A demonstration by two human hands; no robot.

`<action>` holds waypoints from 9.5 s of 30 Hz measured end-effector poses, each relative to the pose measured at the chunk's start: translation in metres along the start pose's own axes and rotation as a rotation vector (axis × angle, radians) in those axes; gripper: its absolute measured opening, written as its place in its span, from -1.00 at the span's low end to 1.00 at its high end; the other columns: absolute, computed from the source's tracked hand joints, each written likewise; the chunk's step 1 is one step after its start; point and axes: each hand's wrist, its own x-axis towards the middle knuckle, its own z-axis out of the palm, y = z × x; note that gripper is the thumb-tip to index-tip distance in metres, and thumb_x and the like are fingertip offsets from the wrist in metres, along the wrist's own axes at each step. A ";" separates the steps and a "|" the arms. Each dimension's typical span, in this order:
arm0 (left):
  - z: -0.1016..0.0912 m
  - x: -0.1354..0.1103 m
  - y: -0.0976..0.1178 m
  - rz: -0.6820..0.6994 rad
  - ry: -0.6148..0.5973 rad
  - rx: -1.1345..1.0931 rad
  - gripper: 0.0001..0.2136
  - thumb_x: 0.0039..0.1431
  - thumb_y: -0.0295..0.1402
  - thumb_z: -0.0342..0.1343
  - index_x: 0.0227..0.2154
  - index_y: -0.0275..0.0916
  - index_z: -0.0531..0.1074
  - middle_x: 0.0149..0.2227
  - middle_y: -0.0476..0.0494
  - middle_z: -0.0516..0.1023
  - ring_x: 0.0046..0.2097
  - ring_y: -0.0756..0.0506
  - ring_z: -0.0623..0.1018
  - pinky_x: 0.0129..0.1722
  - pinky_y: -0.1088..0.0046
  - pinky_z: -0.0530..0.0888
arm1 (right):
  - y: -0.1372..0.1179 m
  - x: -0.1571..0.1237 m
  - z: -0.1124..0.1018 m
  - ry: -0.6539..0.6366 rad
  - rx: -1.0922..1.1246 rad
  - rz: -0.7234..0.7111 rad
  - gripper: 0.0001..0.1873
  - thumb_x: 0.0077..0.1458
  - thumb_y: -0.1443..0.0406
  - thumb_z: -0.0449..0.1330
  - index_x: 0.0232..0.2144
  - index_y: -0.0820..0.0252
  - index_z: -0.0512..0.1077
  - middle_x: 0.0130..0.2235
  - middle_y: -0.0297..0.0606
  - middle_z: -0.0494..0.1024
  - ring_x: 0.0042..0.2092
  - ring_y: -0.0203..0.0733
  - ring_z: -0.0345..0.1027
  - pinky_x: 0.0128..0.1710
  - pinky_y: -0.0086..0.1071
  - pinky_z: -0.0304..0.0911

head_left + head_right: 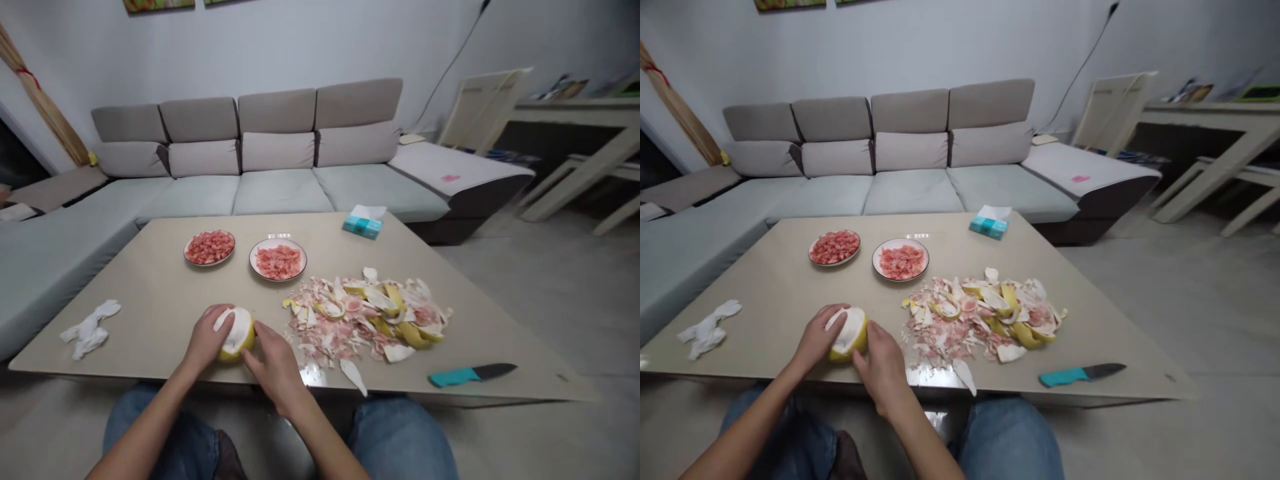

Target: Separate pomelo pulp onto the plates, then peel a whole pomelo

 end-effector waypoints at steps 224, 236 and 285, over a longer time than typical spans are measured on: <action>-0.007 -0.027 0.023 0.230 0.108 0.416 -0.75 0.23 -0.30 -0.02 -0.08 -0.23 0.41 -0.10 -0.25 0.50 -0.05 -0.24 0.46 -0.03 0.10 0.41 | -0.005 -0.018 0.044 0.207 -0.547 -0.259 -0.62 0.19 0.44 -0.02 0.01 0.53 0.37 -0.13 0.20 0.57 -0.33 -0.05 0.52 -0.42 -0.32 0.38; -0.004 -0.015 0.005 0.318 0.185 0.215 -0.77 0.20 -0.46 -0.06 -0.21 -0.22 0.49 -0.17 -0.17 0.57 -0.08 -0.17 0.49 -0.02 0.18 0.40 | -0.003 -0.005 0.059 0.275 -0.430 -0.249 -0.64 0.21 0.45 -0.04 -0.01 0.48 0.41 -0.09 0.19 0.56 -0.13 0.04 0.49 -0.25 -0.22 0.46; -0.005 -0.033 -0.017 0.449 0.287 0.118 -0.77 0.21 -0.39 -0.09 -0.24 -0.21 0.47 -0.20 -0.18 0.57 -0.09 -0.17 0.53 -0.04 0.10 0.44 | -0.004 -0.026 0.037 0.275 -0.113 -0.304 -0.66 0.24 0.40 -0.09 -0.04 0.32 0.39 -0.17 0.00 0.55 -0.14 -0.07 0.41 -0.15 -0.23 0.40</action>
